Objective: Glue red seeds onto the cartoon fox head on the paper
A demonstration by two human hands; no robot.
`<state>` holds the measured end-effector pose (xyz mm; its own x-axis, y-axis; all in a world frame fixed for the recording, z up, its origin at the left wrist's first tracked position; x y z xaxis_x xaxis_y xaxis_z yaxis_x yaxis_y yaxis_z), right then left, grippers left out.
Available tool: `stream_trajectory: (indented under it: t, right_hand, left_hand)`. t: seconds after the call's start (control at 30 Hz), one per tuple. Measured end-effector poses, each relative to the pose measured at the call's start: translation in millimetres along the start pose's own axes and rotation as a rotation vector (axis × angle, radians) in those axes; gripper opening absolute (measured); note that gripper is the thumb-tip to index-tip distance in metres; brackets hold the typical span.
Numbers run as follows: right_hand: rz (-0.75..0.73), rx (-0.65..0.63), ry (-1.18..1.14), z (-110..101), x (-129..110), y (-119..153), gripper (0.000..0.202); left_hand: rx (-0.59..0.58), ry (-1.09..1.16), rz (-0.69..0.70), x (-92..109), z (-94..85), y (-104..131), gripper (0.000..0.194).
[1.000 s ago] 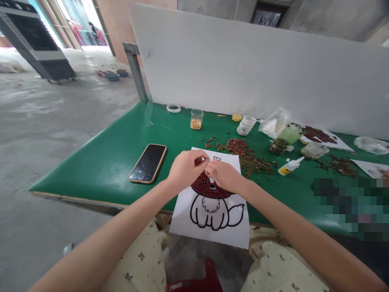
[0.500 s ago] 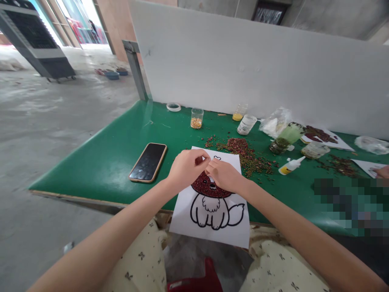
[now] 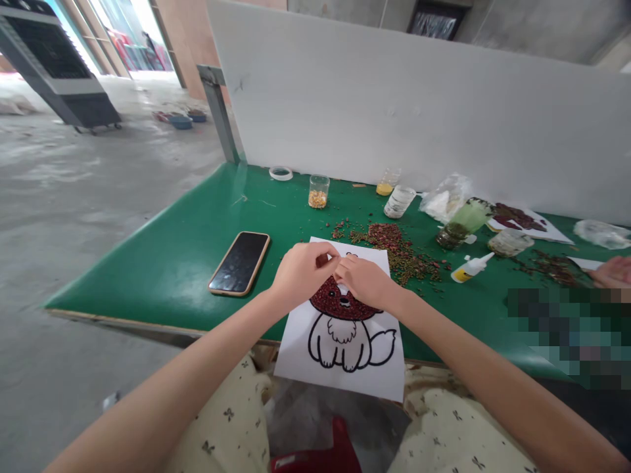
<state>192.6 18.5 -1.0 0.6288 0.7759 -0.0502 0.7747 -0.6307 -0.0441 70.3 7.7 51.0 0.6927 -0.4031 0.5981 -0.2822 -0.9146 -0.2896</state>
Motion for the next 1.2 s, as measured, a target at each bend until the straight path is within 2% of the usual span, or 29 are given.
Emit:
stream_trajectory:
  t: [0.17, 0.33, 0.43, 0.53, 0.6, 0.7, 0.83, 0.97, 1.2]
  right_hand:
    - [0.001, -0.011, -0.013, 0.4, -2.5, -1.0, 0.009]
    - [0.054, 0.037, 0.01, -24.4, 14.9, 1.2, 0.012]
    - [0.156, 0.116, 0.087, -45.6, 45.2, 9.0, 0.019]
    - [0.379, 0.229, 0.14, -63.0, 91.5, 28.0, 0.023]
    - [0.533, 0.266, 0.167, -66.7, 122.7, 45.7, 0.024]
    - [0.692, 0.24, 0.161, -57.5, 159.4, 71.2, 0.025]
    - [0.729, 0.129, 0.157, -30.9, 183.1, 89.5, 0.021]
    - [0.699, 0.098, 0.186, -13.4, 187.0, 91.5, 0.022]
    - [0.632, 0.153, 0.157, -8.8, 182.9, 79.1, 0.033]
  left_hand:
    - [0.001, 0.002, 0.006, 0.3, -0.6, 0.3, 0.017]
    - [-0.002, -0.001, -0.006, 0.6, 0.1, 0.9, 0.018]
    - [-0.004, 0.009, -0.007, 1.4, 1.0, 1.6, 0.02]
    - [-0.012, 0.015, -0.008, 2.4, 1.5, 2.2, 0.02]
    - [-0.019, 0.016, -0.014, 2.5, 1.5, 2.1, 0.02]
    - [-0.028, 0.02, -0.024, 1.6, 2.4, 1.6, 0.02]
    - [-0.039, 0.029, -0.012, 0.0, 6.6, 1.3, 0.019]
    - [-0.058, 0.03, -0.013, -1.8, 11.2, 1.4, 0.019]
    - [-0.076, 0.034, -0.012, -2.9, 13.4, 1.4, 0.019]
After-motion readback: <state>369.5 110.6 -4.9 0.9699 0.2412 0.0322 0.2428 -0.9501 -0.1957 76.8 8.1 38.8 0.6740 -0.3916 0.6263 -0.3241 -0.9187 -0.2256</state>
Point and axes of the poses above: each hand's wrist, its own y-axis away from the middle knuckle, its own z-axis out of the palm, x = y × z, the point moved 5 cm from there along -y, towards the middle knuckle, and after that the axes turned 6 degrees about -y, right-handed, at the moved point
